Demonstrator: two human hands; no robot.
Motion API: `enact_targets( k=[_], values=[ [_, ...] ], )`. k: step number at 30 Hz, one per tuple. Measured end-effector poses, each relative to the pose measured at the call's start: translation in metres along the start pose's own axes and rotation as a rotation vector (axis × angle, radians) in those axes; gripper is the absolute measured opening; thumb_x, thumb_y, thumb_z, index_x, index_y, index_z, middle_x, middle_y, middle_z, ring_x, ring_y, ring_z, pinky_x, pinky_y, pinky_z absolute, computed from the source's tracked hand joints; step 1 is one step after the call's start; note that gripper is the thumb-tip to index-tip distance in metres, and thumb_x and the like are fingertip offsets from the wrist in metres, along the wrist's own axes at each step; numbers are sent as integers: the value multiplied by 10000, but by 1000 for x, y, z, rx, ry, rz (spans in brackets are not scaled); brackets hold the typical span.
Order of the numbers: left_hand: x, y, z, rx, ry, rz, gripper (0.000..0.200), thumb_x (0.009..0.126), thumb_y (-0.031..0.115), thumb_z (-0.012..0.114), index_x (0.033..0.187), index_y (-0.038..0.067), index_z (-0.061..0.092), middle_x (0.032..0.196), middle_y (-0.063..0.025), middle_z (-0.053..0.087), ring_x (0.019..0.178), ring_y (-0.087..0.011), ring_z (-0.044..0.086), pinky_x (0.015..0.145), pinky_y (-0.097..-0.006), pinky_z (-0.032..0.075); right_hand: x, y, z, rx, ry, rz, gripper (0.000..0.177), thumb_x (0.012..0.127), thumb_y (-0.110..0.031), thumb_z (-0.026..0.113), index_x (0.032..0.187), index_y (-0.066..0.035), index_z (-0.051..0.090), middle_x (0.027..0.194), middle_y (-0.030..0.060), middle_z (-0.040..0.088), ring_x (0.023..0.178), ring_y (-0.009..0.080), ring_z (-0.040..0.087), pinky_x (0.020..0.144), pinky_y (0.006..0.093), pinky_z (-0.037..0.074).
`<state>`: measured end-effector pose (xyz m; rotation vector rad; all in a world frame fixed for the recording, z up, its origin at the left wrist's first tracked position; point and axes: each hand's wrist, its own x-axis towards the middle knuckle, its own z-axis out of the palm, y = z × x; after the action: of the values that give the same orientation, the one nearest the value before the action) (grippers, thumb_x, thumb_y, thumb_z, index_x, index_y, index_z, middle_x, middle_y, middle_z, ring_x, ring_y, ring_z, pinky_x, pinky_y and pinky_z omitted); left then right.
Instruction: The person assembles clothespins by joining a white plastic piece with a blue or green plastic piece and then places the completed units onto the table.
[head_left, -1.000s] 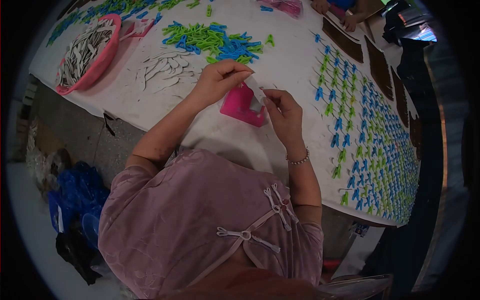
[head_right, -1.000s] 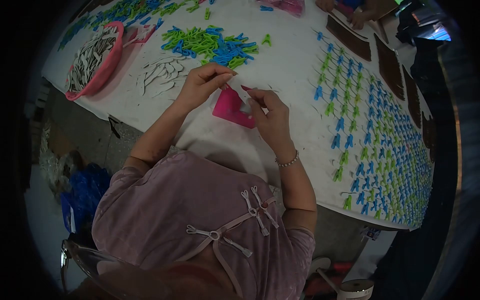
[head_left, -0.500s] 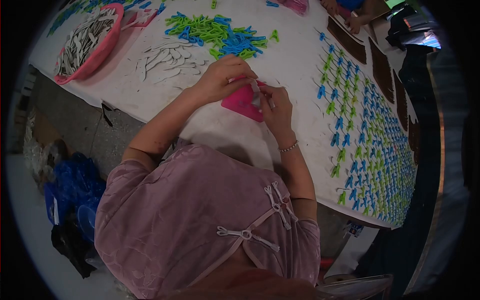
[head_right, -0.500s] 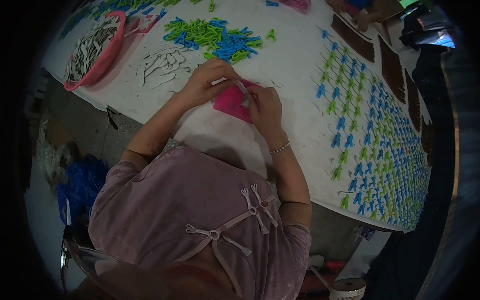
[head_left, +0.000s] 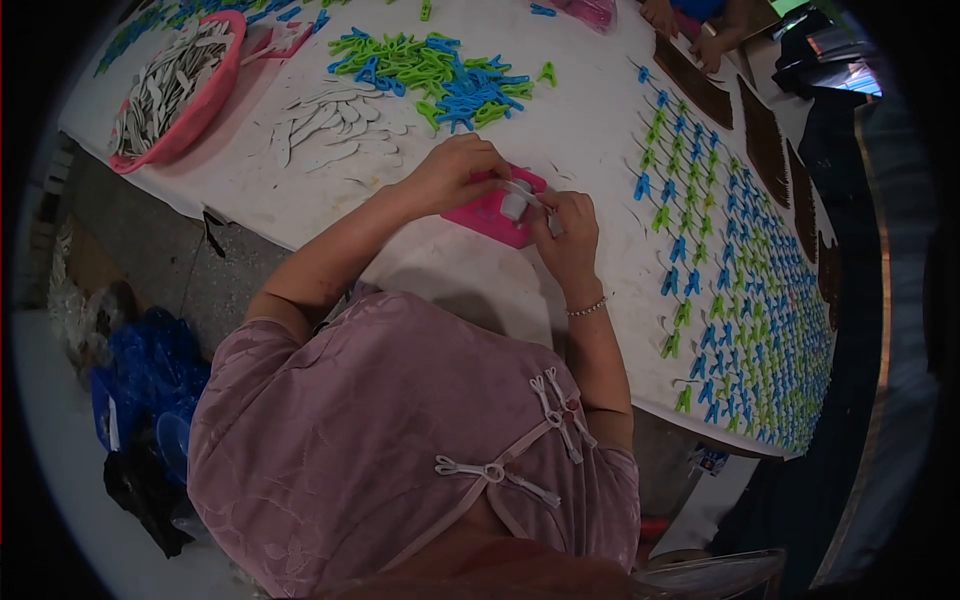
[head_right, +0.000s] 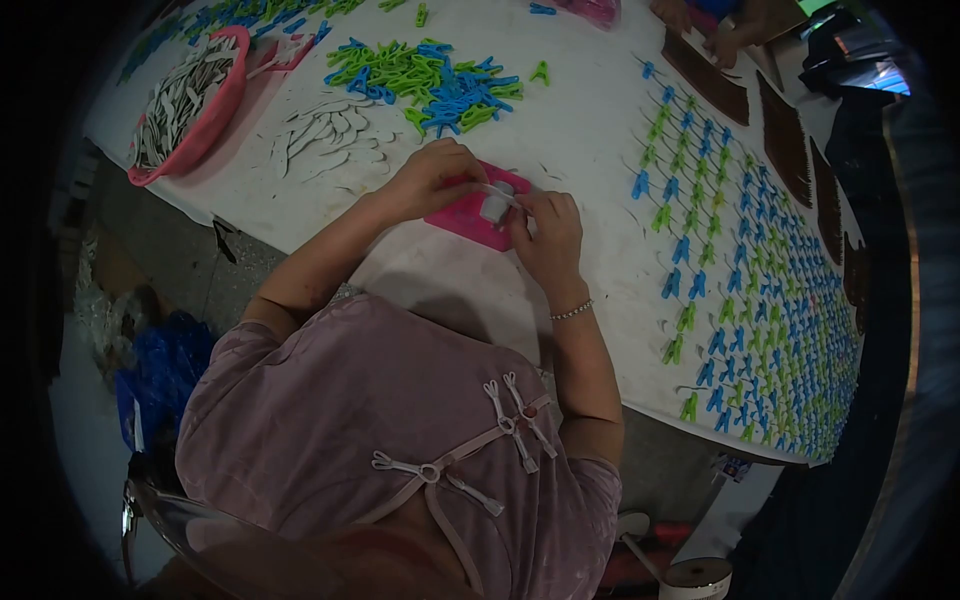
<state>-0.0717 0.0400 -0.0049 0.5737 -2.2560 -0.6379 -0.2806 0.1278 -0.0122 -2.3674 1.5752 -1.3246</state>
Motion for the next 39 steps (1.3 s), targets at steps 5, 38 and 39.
enact_targets(
  k=[5,38,39],
  values=[
    [5,1,6,-13,-14,-3,97,765,114,677,848,95,628,823,-36,594,831,-244,546,773,-361,412,5,-2,-10,-40,44,-29,170,701,0,636,866,-39,619,828,89,599,787,266,560,696,367,453],
    [-1,9,-7,-83,73,-37,271,682,109,676,941,110,594,856,-24,607,834,-228,519,806,-355,378,7,-6,10,103,-85,105,296,712,-21,636,994,-38,549,894,106,570,813,270,534,727,379,412],
    [-2,7,-4,-96,47,-73,266,679,108,674,933,112,593,851,-22,609,826,-227,518,799,-356,378,6,-6,9,76,-89,119,294,703,-20,638,983,-39,550,880,102,573,808,270,537,728,379,409]
  ],
)
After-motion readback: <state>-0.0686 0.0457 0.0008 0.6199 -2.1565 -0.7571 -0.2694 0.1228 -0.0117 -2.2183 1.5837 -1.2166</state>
